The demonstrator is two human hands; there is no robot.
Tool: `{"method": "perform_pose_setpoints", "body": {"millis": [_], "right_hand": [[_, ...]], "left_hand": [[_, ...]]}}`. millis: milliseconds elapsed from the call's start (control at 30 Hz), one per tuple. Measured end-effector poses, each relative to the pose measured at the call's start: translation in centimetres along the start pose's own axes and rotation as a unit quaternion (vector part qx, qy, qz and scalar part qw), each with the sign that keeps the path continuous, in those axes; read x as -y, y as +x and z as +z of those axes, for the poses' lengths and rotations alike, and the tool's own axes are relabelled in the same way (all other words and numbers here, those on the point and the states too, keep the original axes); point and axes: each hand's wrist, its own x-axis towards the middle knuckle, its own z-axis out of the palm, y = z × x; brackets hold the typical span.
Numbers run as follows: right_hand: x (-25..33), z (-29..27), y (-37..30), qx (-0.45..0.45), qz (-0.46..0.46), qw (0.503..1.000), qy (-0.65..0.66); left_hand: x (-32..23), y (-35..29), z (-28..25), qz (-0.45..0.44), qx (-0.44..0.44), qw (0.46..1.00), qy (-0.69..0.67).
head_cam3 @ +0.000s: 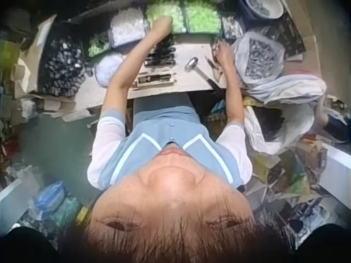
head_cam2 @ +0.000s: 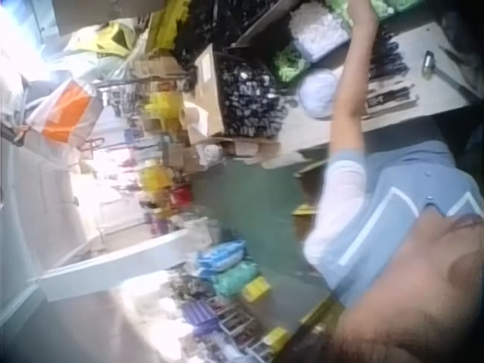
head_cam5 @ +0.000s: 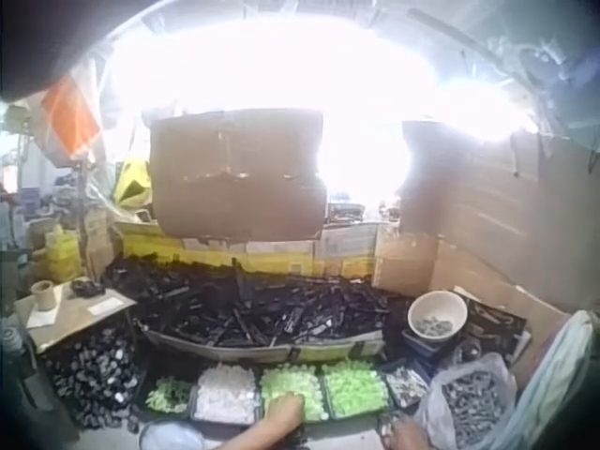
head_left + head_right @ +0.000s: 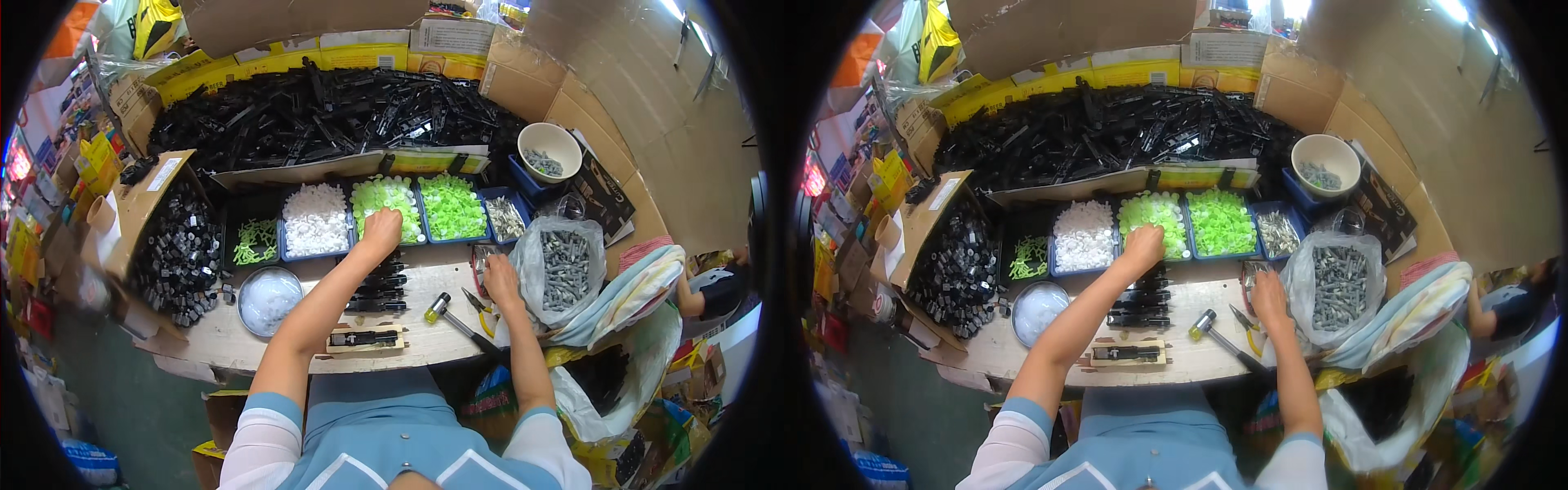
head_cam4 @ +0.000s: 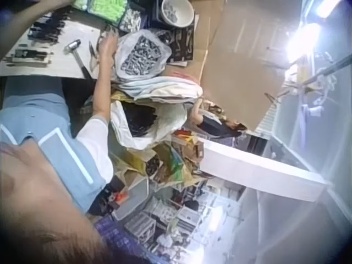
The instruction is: The person assembles small metal terminals and springs into plastic housings at a factory workbench, using a rubber mallet and pliers to fit the components together.
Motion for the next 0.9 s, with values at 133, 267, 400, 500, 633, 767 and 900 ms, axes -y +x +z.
{"method": "perform_pose_setpoints", "body": {"millis": [133,267,400,500,633,767,900], "right_hand": [[0.2,0.0,-0.1,-0.027,-0.022,0.998,0.051],[0.5,-0.2,0.1,-0.054,-0.035,0.992,0.106],[1.3,-1.0,0.4,-0.044,-0.002,0.985,0.167],[2.0,-1.1,0.3,-0.073,-0.032,0.976,0.203],[6.3,-0.8,-0.6,0.008,0.015,0.911,0.412],[11.7,-2.7,-1.8,0.164,0.056,0.839,0.516],[15.6,-3.3,-2.6,0.224,0.037,0.721,0.655]], "left_hand": [[1.0,0.1,0.1,-0.007,0.01,1.0,-0.013],[2.9,0.1,-0.4,0.012,-0.073,0.994,-0.079],[2.5,-1.7,-3.9,-0.188,-0.02,0.787,-0.587],[2.1,-4.5,-4.9,-0.209,-0.032,0.694,-0.688],[0.6,-9.6,-6.4,-0.195,0.006,0.65,-0.734],[-1.5,-13.9,-6.7,-0.184,0.026,0.626,-0.757],[-2.6,-16.3,-6.9,-0.144,0.021,0.629,-0.764]]}}
